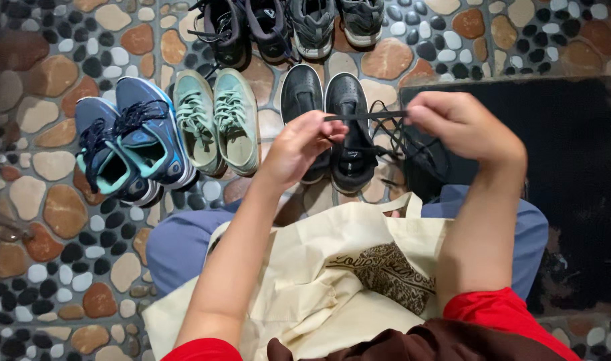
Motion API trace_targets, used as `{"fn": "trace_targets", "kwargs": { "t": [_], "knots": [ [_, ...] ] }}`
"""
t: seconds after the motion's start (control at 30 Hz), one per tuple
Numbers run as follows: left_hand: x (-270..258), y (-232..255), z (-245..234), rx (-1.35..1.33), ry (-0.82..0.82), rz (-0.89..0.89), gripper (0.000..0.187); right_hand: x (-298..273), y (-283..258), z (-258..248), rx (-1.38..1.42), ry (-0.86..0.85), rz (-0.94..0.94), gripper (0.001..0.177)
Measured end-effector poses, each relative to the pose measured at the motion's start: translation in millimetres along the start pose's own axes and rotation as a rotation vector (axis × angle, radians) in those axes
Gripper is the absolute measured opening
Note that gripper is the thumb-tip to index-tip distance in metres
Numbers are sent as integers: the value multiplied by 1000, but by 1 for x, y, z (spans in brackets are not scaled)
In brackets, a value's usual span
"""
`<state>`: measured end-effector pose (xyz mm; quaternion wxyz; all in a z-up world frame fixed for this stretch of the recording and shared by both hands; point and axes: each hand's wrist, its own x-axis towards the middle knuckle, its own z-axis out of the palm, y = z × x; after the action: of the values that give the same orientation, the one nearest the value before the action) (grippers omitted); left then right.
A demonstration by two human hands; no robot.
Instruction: The person sits on a pebble-tiled floor and laces a pair of black sneakers. They thread the laces through the eyelets and tie a knot, then adjust the laces and the shoe tongue.
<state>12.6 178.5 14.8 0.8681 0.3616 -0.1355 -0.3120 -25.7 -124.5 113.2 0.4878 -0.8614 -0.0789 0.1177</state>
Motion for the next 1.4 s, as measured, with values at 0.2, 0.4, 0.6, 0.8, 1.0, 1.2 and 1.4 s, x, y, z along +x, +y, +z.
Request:
{"fn": "trace_targets", "kwargs": {
  "t": [0.2, 0.4, 0.6, 0.8, 1.0, 1.2, 1.4],
  "knots": [
    [-12, 22, -34, -271, -11, 144, 22, -10, 29, -25, 241, 66, 94, 25],
    [-28, 51, -37, -385, -7, 251, 27, -19, 33, -35, 179, 113, 195, 25],
    [-48, 79, -59, -502, -90, 261, 32, -33, 34, -43, 194, 276, 186, 24],
    [-60, 92, -101, -554, 58, 390, 32, -38, 46, -51, 180, 318, 248, 23],
    [-83, 107, -149, -510, 180, 524, 35, -38, 62, -56, 158, 411, 260, 22],
    [-111, 119, -191, -401, 376, 687, 30, -31, 85, -51, -94, 324, 272, 24],
    [-144, 134, -224, -441, 812, 851, 27, -38, 89, -61, -175, 152, 459, 29]
  ]
}}
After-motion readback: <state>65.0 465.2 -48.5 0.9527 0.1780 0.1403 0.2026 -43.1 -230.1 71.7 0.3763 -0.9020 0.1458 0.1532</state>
